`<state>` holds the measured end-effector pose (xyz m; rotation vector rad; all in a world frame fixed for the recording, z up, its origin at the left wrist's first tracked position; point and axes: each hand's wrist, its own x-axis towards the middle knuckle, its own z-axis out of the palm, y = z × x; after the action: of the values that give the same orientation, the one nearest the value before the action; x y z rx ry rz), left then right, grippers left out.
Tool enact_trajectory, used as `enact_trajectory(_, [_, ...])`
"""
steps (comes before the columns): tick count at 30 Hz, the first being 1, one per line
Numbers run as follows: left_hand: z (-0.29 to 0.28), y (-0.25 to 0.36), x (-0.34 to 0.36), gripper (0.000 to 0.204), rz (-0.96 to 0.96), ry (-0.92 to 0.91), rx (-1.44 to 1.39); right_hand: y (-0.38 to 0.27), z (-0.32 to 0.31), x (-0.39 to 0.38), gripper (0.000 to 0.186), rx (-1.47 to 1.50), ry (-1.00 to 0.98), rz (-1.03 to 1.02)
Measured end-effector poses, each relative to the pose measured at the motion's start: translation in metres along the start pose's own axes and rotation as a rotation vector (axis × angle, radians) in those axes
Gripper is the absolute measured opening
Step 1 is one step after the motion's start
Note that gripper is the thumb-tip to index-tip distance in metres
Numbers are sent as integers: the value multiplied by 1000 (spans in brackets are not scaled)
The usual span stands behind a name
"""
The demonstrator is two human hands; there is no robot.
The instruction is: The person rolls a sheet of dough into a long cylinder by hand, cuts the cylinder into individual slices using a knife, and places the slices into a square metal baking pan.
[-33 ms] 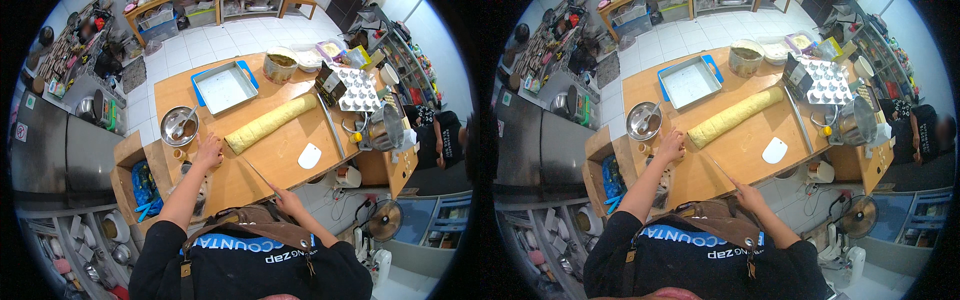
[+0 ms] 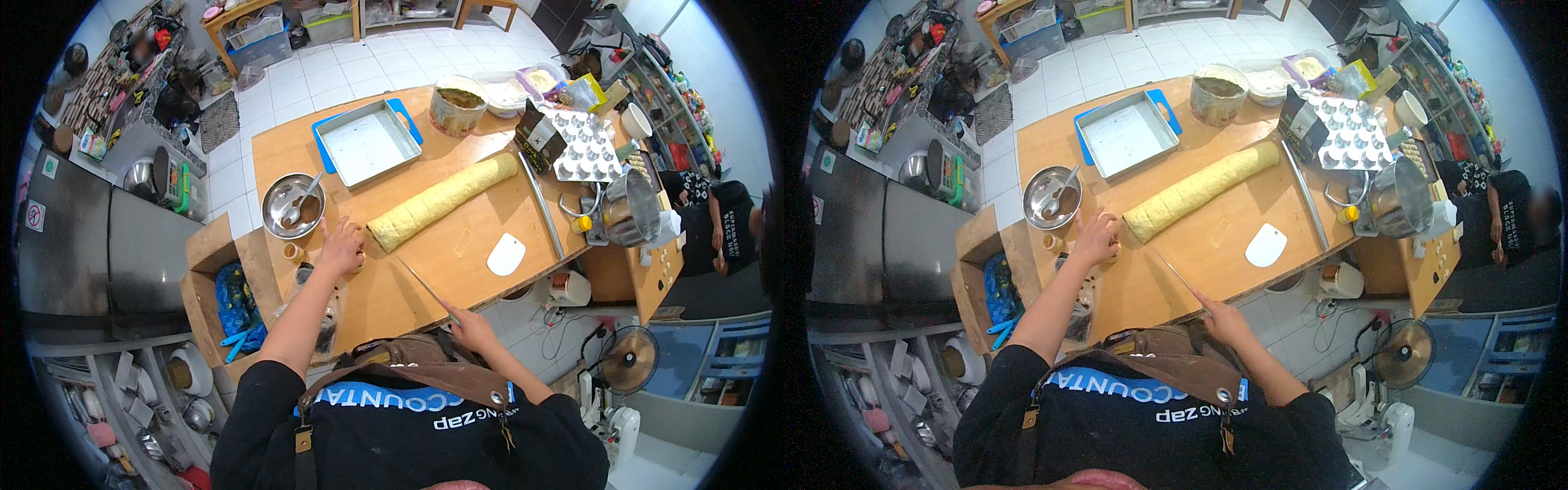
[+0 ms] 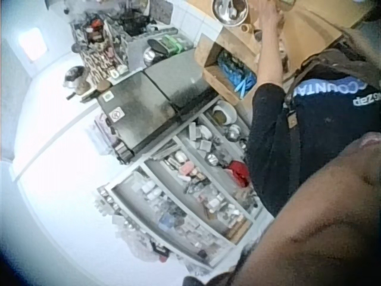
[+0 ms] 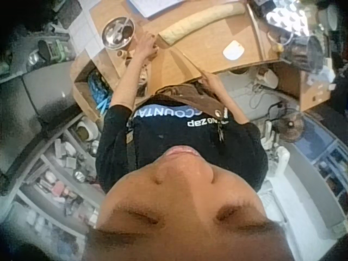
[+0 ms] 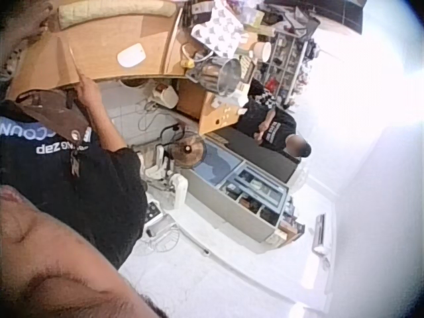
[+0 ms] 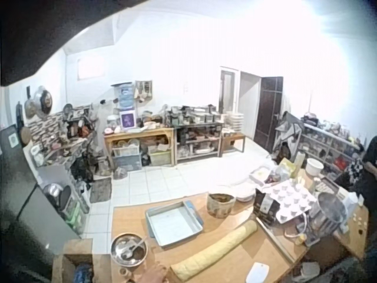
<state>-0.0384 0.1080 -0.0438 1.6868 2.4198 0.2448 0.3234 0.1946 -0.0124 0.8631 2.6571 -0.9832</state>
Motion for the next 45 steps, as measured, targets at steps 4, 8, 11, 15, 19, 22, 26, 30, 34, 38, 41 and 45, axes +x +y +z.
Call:
enact_trajectory(4, [-2, 0, -2, 8, 19, -34, 35, -2, -3, -3, 71, 10, -21, 19])
enact_trajectory(8, [-1, -3, -6, 7, -29, 32, -107, 8, -1, -7, 73, 16, -24, 38])
enact_trajectory(11, [11, -14, -15, 6, -14, 68, -104, 12, -3, -9, 74, 22, -11, 29])
enact_trajectory(15, [13, -13, -25, 22, 151, 113, 22, 20, -5, -9, 73, -6, 1, 66])
enact_trajectory(19, [9, -10, -36, 54, 66, 143, -102, 29, -16, -14, 74, -50, -4, 1])
enact_trajectory(22, [8, 3, -36, 79, -102, 221, -466, 42, -26, -11, 75, -201, -121, 66])
enact_trajectory(26, [24, -3, -27, 96, -229, -66, -336, 53, -32, 10, 63, -241, -83, -94])
enact_trajectory(30, [38, -29, -32, 96, -150, -130, -384, 48, -34, 45, 35, -251, -99, -199])
enact_trajectory(34, [14, 3, -41, 82, -200, 263, -144, 62, -32, 63, 37, -264, 17, -293])
enact_trajectory(38, [12, -19, -61, 63, -174, 179, -275, 45, -35, 71, 39, -298, 122, -241])
enact_trajectory(41, [14, -16, -72, 51, -21, 221, -107, 27, -36, 73, 39, -316, 290, -289])
enact_trajectory(45, [10, -12, -78, 55, 0, 229, 16, -4, -21, 94, 42, -253, 313, -386])
